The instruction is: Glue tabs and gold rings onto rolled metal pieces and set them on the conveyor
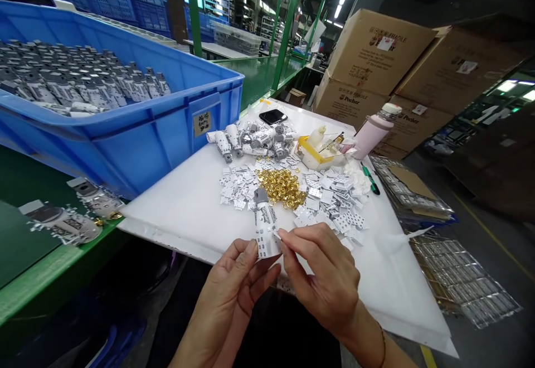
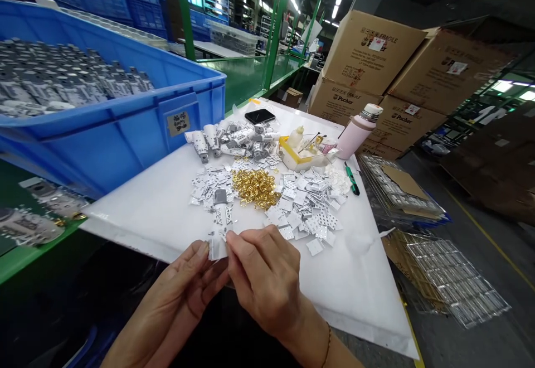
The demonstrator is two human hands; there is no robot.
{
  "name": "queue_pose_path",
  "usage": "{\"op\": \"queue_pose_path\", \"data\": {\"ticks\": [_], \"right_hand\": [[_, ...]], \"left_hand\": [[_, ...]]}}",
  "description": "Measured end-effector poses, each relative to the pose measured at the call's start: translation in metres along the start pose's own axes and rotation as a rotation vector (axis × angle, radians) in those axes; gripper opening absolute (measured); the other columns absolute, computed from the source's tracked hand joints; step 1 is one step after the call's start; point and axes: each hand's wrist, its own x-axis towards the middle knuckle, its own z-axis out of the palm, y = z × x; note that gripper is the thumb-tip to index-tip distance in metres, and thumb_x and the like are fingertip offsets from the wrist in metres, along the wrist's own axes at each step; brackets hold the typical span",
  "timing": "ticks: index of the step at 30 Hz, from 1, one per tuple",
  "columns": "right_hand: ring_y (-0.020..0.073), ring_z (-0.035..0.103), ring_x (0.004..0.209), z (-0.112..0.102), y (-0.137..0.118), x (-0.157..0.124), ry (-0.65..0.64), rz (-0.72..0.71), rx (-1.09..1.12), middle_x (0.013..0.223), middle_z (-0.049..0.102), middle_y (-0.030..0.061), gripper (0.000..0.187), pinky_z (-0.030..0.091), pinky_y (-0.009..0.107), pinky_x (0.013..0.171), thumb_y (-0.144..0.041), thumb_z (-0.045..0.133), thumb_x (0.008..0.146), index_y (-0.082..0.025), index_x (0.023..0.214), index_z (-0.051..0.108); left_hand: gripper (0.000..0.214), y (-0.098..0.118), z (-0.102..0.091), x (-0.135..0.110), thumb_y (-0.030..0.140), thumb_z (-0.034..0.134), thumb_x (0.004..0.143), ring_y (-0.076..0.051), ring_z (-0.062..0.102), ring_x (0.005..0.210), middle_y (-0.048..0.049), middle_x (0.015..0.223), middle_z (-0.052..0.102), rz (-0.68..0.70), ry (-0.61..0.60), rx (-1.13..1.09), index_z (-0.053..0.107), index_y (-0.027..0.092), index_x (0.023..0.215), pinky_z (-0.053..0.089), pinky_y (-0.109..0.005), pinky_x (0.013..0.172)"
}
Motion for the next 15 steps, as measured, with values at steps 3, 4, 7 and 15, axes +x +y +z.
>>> {"op": "queue_pose_path", "data": {"ticks": [3, 4, 7, 15], "right_hand": [[0.0166, 0.057, 0.073, 0.0005, 0.0013, -0.0018, 0.006, -0.036, -0.052, 0.080, 0.066, 0.0082, 0.023, 0.050, 0.030, 0.062, -0.002, 0.063, 0.082, -0.010, 0.104, 0.064], [0.0165, 0.057, 0.073, 0.0005, 0.0014, -0.0020, 0.006, -0.045, -0.066, 0.080, 0.066, 0.0082, 0.023, 0.050, 0.030, 0.062, -0.003, 0.063, 0.082, -0.010, 0.104, 0.064], [0.0164, 0.058, 0.071, 0.0004, 0.0016, -0.0018, 0.006, -0.076, -0.090, 0.078, 0.067, 0.0082, 0.023, 0.051, 0.029, 0.060, -0.003, 0.065, 0.081, -0.009, 0.103, 0.064], [0.0162, 0.057, 0.070, -0.0012, 0.0031, -0.0056, -0.056, -0.095, -0.049, 0.078, 0.066, 0.0088, 0.025, 0.050, 0.029, 0.060, -0.002, 0.063, 0.082, -0.006, 0.106, 0.064]], "left_hand": [[0.002, -0.0010, 0.0004, 0.0007, 0.021, 0.065, 0.085, -0.016, 0.067, 0.091, -0.0006, 0.095, 0.071, 0.000, -0.003, -0.009, 0.066, 0.019, 0.085, 0.058, -0.035, 0.088], [0.002, -0.0014, 0.0003, 0.0008, 0.021, 0.065, 0.085, -0.016, 0.067, 0.091, -0.0003, 0.095, 0.071, -0.001, -0.011, -0.011, 0.066, 0.019, 0.084, 0.058, -0.035, 0.089], [0.005, -0.0027, -0.0004, 0.0006, 0.022, 0.063, 0.086, -0.015, 0.067, 0.091, -0.0001, 0.093, 0.070, 0.001, -0.040, -0.003, 0.066, 0.019, 0.084, 0.057, -0.035, 0.090], [0.008, -0.0023, -0.0013, 0.0011, 0.023, 0.063, 0.086, -0.009, 0.063, 0.084, 0.0024, 0.085, 0.067, 0.049, -0.066, 0.057, 0.065, 0.019, 0.081, 0.057, -0.025, 0.083]]}}
